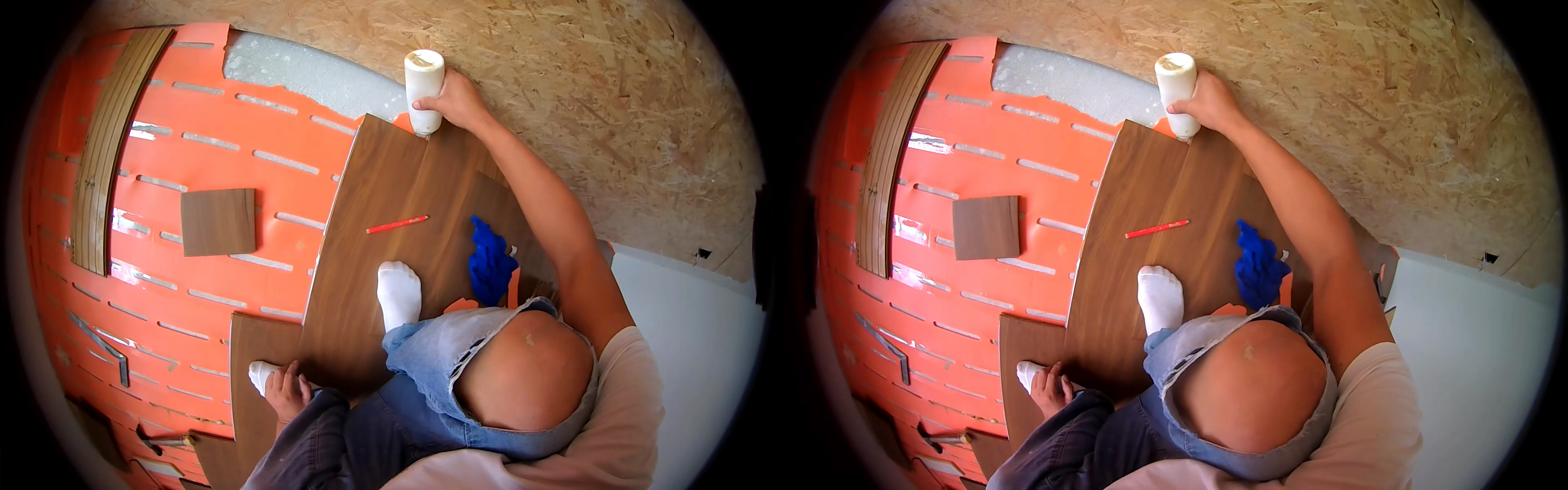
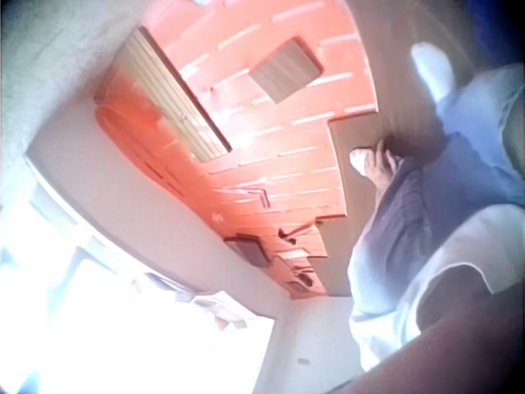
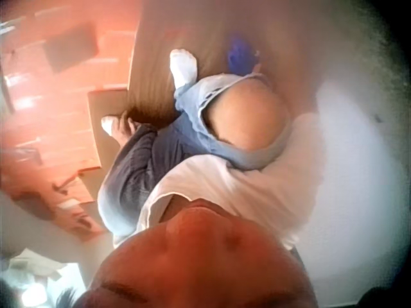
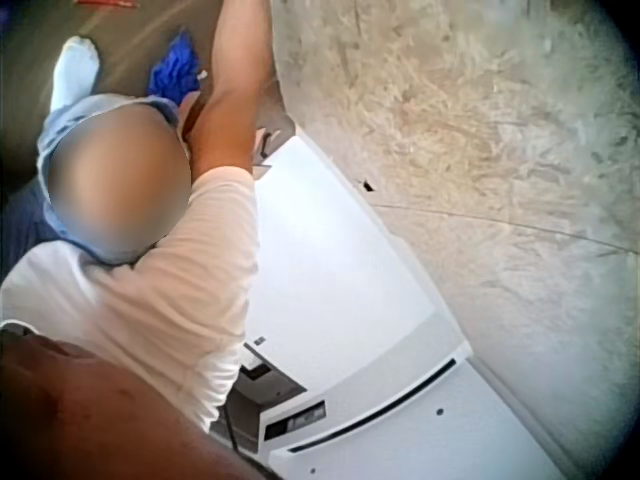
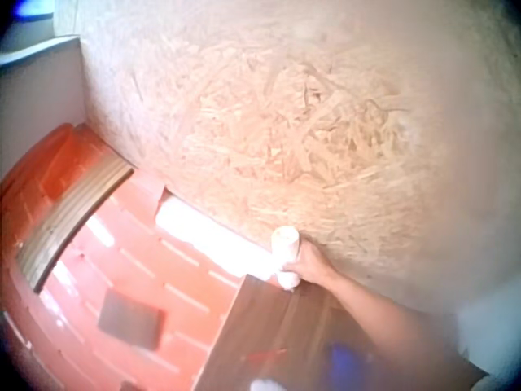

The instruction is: The person applies adhesive to wood floor planks and fits them into place on an orange underlayment, using a hammer to secure them.

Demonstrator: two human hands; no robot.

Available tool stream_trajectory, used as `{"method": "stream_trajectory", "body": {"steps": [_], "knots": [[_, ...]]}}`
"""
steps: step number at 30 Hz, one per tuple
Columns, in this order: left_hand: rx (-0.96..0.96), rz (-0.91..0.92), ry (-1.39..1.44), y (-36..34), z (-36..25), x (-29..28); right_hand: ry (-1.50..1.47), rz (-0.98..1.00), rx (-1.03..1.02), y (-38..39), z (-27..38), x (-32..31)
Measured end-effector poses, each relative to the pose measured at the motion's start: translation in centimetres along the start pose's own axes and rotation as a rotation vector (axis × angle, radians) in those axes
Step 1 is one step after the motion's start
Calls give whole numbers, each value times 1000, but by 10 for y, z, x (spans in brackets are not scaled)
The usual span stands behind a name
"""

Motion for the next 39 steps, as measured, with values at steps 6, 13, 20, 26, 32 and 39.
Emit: {"method": "stream_trajectory", "body": {"steps": [6,13,20,26,32,39], "knots": [[-6,0,-10,0,1,4,38,37,57,-4,-20,4],[-11,7,-24,-1,4,6,61,47,108,-7,-24,16],[-18,11,-21,-2,3,8,158,-40,36,-10,-22,14],[-13,-13,-14,-3,1,7,10,-182,-88,7,-25,13],[-182,-102,118,-60,8,-28,-79,-356,-58,34,-54,9],[-130,-432,-248,-259,67,-109,-465,-457,136,62,-9,26]]}}
Point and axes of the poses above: each hand's wrist, its own y-axis away from the middle knuckle, its own x-axis out of the palm, z = x × y, the point moved 4 cm from there along -y, towards the middle knuckle, and after that the axes turned 5 degrees about -x, right-handed, at the moved point
